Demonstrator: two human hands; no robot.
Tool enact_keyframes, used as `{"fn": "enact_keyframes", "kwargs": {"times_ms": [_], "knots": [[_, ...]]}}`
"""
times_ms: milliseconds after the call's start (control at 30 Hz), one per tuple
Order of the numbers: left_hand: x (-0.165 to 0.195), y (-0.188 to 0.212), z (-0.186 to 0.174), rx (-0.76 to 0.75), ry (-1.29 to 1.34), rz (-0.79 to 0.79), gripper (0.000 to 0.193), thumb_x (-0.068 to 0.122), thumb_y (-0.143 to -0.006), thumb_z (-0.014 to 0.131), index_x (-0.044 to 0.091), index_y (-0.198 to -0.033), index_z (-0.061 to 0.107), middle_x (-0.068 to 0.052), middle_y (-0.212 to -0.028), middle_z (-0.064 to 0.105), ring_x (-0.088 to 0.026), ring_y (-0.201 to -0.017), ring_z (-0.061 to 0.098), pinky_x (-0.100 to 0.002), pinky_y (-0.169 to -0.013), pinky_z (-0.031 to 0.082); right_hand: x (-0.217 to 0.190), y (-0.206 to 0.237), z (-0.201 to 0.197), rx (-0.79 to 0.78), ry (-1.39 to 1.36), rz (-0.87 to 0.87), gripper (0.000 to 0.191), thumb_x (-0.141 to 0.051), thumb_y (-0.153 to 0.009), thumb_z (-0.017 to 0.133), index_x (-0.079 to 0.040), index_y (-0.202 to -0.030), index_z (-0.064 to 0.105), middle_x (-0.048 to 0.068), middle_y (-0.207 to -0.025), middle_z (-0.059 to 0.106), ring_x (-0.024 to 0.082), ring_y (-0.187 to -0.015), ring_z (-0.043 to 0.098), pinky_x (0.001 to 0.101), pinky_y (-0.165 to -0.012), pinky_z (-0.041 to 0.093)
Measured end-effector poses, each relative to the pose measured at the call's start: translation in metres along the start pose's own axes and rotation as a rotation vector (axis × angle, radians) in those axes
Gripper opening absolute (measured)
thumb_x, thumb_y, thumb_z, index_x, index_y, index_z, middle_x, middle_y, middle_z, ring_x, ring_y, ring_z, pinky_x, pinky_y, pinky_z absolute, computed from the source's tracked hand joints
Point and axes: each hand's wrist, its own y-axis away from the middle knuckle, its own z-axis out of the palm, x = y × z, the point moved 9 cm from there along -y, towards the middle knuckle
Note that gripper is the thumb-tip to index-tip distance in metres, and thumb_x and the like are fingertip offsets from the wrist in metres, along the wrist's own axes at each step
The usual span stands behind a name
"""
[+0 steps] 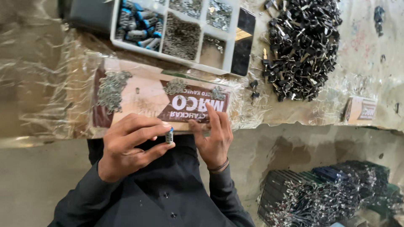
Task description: The person sits at a workbench assembling small metal components by hand, fitting pieces of each component together and placing finished ones into a compartmented plastic tray. Piles of unassembled black and blue metal parts surround the tray on the table.
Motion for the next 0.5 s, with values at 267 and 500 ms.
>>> {"fn": "enact_keyframes", "kwargs": {"times_ms": [267,500], "knots": [[-0.003,-0.009,0.007,-0.021,0.029,0.039,0.043,0.008,-0.071,0.092,0.007,-0.110,0.073,-0.008,-0.108,0.072,-0.021,-0.085,0.069,-0.033,-0.074,0.057,0.015,-0.008,0.016,-0.083,0.021,-0.016,0.086,-0.048,-0.078,0.086,-0.002,-0.144,0.056,0.010,-0.097,0.053,0.028,-0.085,0.057,0.0402,-0.075,0.049],[-0.009,-0.006,0.005,-0.008,0.058,-0.072,0.041,0.005,-0.074,0.091,0.007,-0.111,0.073,-0.008,-0.108,0.072,-0.017,-0.085,0.070,-0.029,-0.074,0.059,0.018,0.033,0.000,0.096,-0.168,-0.435,0.032,0.002,-0.087,0.078,-0.014,-0.114,0.077,0.003,-0.106,0.064,0.024,-0.096,0.061,0.0371,-0.082,0.054]]}}
